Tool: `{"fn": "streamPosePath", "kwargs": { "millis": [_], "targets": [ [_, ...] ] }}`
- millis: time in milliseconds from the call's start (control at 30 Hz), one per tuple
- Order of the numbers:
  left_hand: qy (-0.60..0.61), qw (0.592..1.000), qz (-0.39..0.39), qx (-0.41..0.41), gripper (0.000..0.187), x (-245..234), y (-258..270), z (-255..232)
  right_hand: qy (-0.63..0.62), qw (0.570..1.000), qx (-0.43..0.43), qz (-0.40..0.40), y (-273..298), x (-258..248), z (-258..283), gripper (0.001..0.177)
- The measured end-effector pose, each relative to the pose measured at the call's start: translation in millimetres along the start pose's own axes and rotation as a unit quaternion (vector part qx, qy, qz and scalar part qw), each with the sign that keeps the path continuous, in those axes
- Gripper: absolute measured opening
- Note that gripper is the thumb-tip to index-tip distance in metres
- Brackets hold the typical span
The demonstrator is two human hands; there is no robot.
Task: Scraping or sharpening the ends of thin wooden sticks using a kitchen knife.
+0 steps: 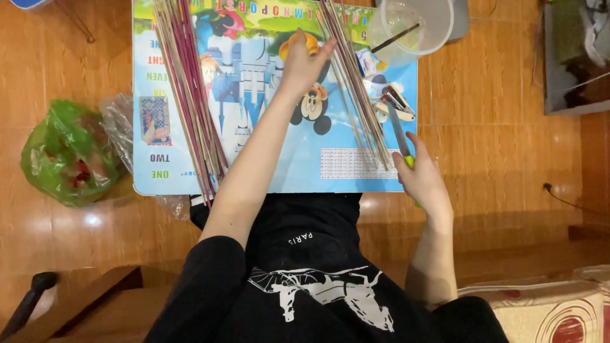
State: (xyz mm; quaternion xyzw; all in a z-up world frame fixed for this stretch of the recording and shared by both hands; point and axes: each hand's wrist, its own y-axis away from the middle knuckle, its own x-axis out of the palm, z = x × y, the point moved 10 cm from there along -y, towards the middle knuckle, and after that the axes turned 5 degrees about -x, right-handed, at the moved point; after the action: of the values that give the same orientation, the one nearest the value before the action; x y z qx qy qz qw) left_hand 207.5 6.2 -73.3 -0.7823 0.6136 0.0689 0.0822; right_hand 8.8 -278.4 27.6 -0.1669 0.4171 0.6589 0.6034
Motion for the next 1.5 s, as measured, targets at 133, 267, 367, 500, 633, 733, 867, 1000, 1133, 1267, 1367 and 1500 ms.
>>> {"fn": "streamPosePath", "kwargs": {
  "millis": [133,267,367,500,633,733,867,1000,1133,1267,1367,1500],
  "targets": [
    [-0.052,0.993,0.039,0.097,0.079,-30,40,-32,0.014,1.0,-0.015,0.008,-4,18,15,0.062],
    [-0.121,0.991,0.023,0.057,0.045,-124,81,-46,0.018,0.995,-0.088,0.05,-16,60,23,0.056],
    [-0.188,0.98,-0.053,0.029,0.031,-193,100,-42,0.032,0.984,-0.159,0.073,-34,91,32,0.053],
    [-0.315,0.932,-0.163,0.07,0.025,-241,117,-32,-0.002,0.982,-0.166,0.085,-67,103,52,0.058],
    [-0.307,0.934,-0.174,0.05,0.028,-244,120,-18,-0.036,0.991,-0.118,0.048,-94,82,56,0.059],
    [-0.315,0.925,-0.207,0.037,0.038,-246,115,-8,-0.052,0.993,-0.102,0.04,-95,75,61,0.059],
    [-0.274,0.935,-0.224,-0.014,0.035,-257,117,11,-0.057,0.99,-0.118,0.054,-84,88,52,0.059],
    [-0.223,0.943,-0.246,-0.021,0.025,-274,113,37,-0.121,0.98,-0.129,0.088,-62,105,55,0.057],
    [-0.233,0.934,-0.267,-0.042,0.034,-290,112,26,-0.131,0.977,-0.131,0.103,-45,113,61,0.055],
    [-0.039,0.974,-0.201,-0.096,0.042,-278,113,28,-0.158,0.974,-0.129,0.1,-45,113,56,0.054],
    [0.106,0.979,-0.131,-0.115,0.041,-241,122,32,-0.207,0.963,-0.132,0.115,-44,116,65,0.054],
    [0.302,0.933,0.049,-0.19,0.035,-154,151,8,-0.275,0.938,-0.178,0.111,-46,113,109,0.064]
  ]
}}
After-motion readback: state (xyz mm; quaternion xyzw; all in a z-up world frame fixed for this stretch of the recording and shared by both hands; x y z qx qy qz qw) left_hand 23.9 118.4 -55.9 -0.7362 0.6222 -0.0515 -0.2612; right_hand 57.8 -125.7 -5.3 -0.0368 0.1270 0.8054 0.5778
